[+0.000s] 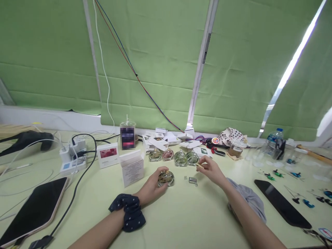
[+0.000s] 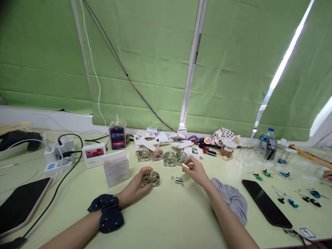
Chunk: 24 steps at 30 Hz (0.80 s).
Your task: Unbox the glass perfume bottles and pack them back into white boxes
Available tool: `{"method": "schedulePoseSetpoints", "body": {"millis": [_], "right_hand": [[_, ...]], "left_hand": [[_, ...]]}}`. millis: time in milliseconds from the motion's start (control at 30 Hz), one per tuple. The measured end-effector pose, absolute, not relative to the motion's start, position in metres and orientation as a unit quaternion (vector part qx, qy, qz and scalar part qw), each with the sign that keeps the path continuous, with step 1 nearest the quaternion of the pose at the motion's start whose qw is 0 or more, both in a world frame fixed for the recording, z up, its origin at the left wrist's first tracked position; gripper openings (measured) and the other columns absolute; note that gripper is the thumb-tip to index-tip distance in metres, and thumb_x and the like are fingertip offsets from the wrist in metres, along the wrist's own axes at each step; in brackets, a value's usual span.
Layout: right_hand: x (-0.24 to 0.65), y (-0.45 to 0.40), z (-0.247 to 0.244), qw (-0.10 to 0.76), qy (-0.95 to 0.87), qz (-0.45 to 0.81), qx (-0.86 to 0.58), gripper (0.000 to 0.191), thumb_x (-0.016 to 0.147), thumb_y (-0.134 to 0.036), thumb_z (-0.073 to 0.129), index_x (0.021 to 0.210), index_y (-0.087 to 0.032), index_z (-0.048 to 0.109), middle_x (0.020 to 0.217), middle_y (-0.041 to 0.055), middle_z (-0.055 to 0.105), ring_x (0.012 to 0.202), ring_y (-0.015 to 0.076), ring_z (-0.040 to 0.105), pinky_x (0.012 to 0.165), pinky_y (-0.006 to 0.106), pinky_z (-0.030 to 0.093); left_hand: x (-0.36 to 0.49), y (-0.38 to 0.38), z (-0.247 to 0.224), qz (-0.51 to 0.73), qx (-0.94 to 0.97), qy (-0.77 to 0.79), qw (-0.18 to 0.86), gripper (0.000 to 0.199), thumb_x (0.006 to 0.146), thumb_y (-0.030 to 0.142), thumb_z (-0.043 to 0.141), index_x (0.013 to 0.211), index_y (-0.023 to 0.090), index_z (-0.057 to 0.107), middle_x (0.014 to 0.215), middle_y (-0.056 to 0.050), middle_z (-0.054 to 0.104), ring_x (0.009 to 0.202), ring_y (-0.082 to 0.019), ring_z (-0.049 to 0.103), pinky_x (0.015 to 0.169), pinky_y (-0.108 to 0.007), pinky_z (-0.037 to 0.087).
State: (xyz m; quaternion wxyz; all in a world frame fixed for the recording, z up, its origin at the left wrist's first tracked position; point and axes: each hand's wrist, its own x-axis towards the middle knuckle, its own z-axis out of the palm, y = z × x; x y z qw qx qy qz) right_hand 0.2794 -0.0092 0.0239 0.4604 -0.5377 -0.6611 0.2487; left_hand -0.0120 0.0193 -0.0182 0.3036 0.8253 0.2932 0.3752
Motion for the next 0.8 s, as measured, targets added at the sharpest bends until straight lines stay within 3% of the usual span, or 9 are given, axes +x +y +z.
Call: {"method": "schedulePoseSetpoints", "body": {"millis": [133,467,800], "right_hand": [[0.243,-0.002,0.039,0.513,-0.657,0.33,-0.444,0.039,0.08,-0.05,0.059,0.105,-0.021,0.056,0.081,0.0025,0.06,0.078,0.0174,0.059,0.07,0.031,0.048],[0.172,0.017,0.027,0.54,-0.607,0.475,-0.337,0.037,0.073,-0.047,0.069,0.097,-0.022,0.054,0.106,0.0067,0.064,0.097,0.0204,0.062,0.078,0.034,0.049],[0.172,0.016,0.02,0.53,-0.58,0.528,-0.322,0.04,0.071,-0.047,0.071,0.097,-0.021,0.054,0.098,0.0059,0.065,0.088,0.0182,0.064,0.081,0.036,0.051]], "left_hand": [[-0.012,0.019,-0.017,0.375,0.828,0.291,0.299,0.043,0.08,0.019,0.057,0.12,0.023,0.04,0.113,-0.007,0.057,0.1,-0.02,0.057,0.093,-0.038,0.044],[-0.012,0.021,-0.019,0.376,0.839,0.267,0.288,0.043,0.081,0.015,0.055,0.12,0.023,0.039,0.113,-0.007,0.056,0.102,-0.02,0.056,0.091,-0.037,0.044],[-0.011,0.019,-0.018,0.385,0.842,0.246,0.288,0.045,0.082,0.015,0.055,0.123,0.023,0.04,0.114,-0.008,0.057,0.103,-0.021,0.056,0.091,-0.037,0.044]]}}
